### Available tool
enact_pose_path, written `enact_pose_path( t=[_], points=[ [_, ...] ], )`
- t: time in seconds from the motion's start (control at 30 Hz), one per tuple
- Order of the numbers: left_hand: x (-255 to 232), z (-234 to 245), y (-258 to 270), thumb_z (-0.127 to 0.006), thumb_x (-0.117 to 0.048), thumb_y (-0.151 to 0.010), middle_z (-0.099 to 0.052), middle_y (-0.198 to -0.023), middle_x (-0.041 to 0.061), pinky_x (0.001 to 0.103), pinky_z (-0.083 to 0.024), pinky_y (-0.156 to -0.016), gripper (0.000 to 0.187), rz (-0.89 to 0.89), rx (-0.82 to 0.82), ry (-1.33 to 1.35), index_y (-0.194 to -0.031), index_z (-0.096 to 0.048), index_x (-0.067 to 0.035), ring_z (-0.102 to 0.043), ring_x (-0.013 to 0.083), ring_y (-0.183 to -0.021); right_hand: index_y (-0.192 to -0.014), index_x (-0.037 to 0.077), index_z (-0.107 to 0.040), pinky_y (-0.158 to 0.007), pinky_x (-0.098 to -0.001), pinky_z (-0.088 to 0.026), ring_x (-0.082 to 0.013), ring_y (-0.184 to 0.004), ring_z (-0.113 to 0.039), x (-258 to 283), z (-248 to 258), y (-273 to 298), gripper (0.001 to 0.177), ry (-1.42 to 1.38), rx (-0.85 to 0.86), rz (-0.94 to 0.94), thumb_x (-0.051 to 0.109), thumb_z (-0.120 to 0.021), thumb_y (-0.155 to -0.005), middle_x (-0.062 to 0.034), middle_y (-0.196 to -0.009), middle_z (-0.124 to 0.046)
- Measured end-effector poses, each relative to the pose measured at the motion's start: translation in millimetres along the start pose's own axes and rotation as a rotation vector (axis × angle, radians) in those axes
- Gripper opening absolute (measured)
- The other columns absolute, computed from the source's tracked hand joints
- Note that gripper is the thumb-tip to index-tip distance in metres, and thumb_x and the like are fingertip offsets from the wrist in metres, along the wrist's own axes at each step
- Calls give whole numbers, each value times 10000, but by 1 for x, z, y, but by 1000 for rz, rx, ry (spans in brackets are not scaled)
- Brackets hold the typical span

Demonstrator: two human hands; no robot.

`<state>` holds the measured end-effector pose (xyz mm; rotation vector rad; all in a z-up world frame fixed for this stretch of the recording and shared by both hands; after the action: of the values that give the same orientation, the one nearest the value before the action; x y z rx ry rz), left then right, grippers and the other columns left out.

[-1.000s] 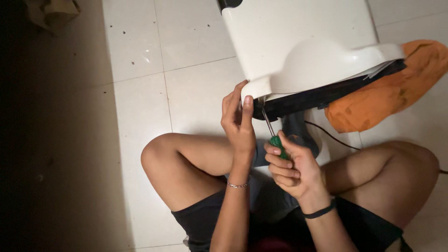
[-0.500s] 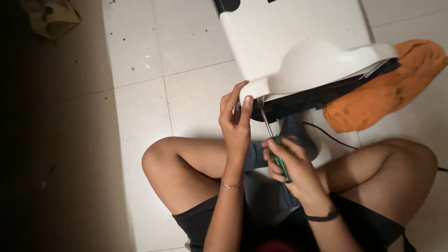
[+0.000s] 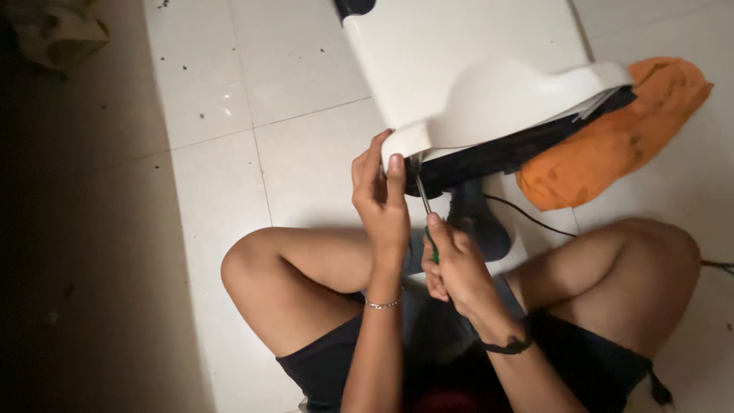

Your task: The person uses a screwdriver to remove and replace screws on a portable air cooler while sitting on the floor. They manipulate the device casing and turn the control knobs by hand.

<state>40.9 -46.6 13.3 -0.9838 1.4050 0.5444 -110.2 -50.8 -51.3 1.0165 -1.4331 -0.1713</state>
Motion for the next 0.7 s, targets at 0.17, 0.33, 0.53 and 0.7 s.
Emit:
enact_pose_path(
  t=[0.17,0.33,0.53,0.7],
  points=[
    [3,0,-1,-627,-196,-1068,-589,-1238,75,266,-493,-907,341,41,1,46,-1364,-655,-29,-572,132,-1067,-770,102,-449,-257,-239,-193,-88,-279,-259,4,-14,6,497,-434,274,-240,533,-481,-1016,19,-491,-336],
    [6,1,-2,-641,-212,-1050,-581,-1193,53,256,-479,-854,350,116,38,45,-1350,-671,-33,-556,115,-1006,-795,97,-451,-276,-229,-186,-96,-305,-248,9,-18,9,496,-703,548,-292,521,-479,-1052,25,-505,-297],
    [7,10,-17,-705,-177,-999,-577,-1131,33,240,-479,-837,363,201,153,98,-1329,-690,-27,-532,90,-956,-926,21,-414,-256,-180,-254,-68,-318,-308,16,-35,22,380,-1385,870,-341,354,-409,-1109,-22,-649,-363],
    [7,8,-12,-693,-178,-1018,-569,-1144,19,220,-435,-783,370,158,136,64,-1354,-680,-23,-503,79,-920,-1051,2,-406,-269,-198,-223,-58,-340,-298,17,-27,24,296,-1386,939,-296,279,-390,-1153,-28,-687,-393]
  ],
)
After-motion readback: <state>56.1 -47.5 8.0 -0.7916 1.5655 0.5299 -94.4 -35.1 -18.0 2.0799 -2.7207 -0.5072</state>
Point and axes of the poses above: each hand's wrist, its own y-axis away from the middle knuckle, its own z-axis out of the back of the hand, x = y × z, the point moved 7 cm from there along -y, towards the middle knuckle
